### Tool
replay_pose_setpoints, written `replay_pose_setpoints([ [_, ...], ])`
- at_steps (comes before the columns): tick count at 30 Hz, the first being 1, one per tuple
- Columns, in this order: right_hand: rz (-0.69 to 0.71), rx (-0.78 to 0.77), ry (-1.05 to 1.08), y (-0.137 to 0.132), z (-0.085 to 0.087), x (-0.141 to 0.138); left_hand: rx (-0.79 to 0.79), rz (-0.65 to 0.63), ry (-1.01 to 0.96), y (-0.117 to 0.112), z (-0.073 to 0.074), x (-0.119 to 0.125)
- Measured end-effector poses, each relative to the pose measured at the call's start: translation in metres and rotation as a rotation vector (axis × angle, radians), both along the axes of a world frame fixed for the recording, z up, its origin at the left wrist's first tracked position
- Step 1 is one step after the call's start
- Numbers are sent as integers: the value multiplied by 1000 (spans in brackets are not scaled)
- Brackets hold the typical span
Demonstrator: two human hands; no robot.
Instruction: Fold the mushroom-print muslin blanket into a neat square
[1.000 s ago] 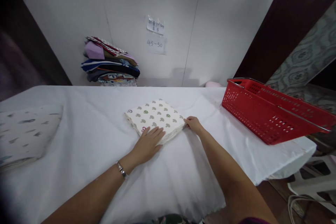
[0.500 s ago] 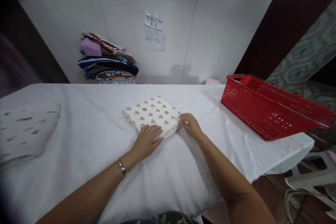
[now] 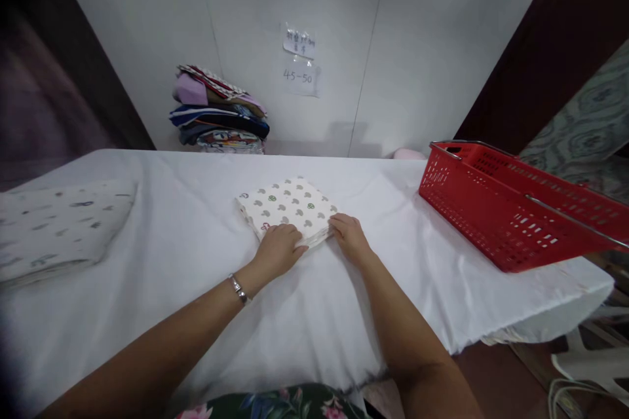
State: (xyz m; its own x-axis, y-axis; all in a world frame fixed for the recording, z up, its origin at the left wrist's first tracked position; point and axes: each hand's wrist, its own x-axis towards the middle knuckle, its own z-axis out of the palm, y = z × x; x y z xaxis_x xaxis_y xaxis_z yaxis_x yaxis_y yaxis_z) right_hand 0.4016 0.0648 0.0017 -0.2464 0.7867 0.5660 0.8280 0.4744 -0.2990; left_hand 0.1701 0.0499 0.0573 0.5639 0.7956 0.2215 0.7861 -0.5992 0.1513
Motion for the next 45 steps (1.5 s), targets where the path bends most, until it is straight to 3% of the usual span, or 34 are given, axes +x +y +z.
replay_pose_setpoints([
  [4,1,25,-2,-3,-6,0,34,86,49,0,2,18],
  [9,-17,34,-19,-5,-6,-1,34,115,15,5,-7,20],
  [13,19,-2,-60,1,12,-7,43,102,-31,6,-13,14],
  [17,130,-155,-83,8,37,-17,48,106,-56,7,-14,14],
  [19,156,-225,-19,11,42,-20,47,109,-68,9,-15,15],
  [23,195,-226,151,16,29,-16,62,103,-83,13,-18,16],
  [29,214,-129,203,16,4,-3,94,95,-74,15,-22,15],
  [36,204,-155,166,10,11,-5,100,94,-58,15,-22,15],
  [45,239,-10,51,9,8,-13,81,85,-63,14,-20,14],
])
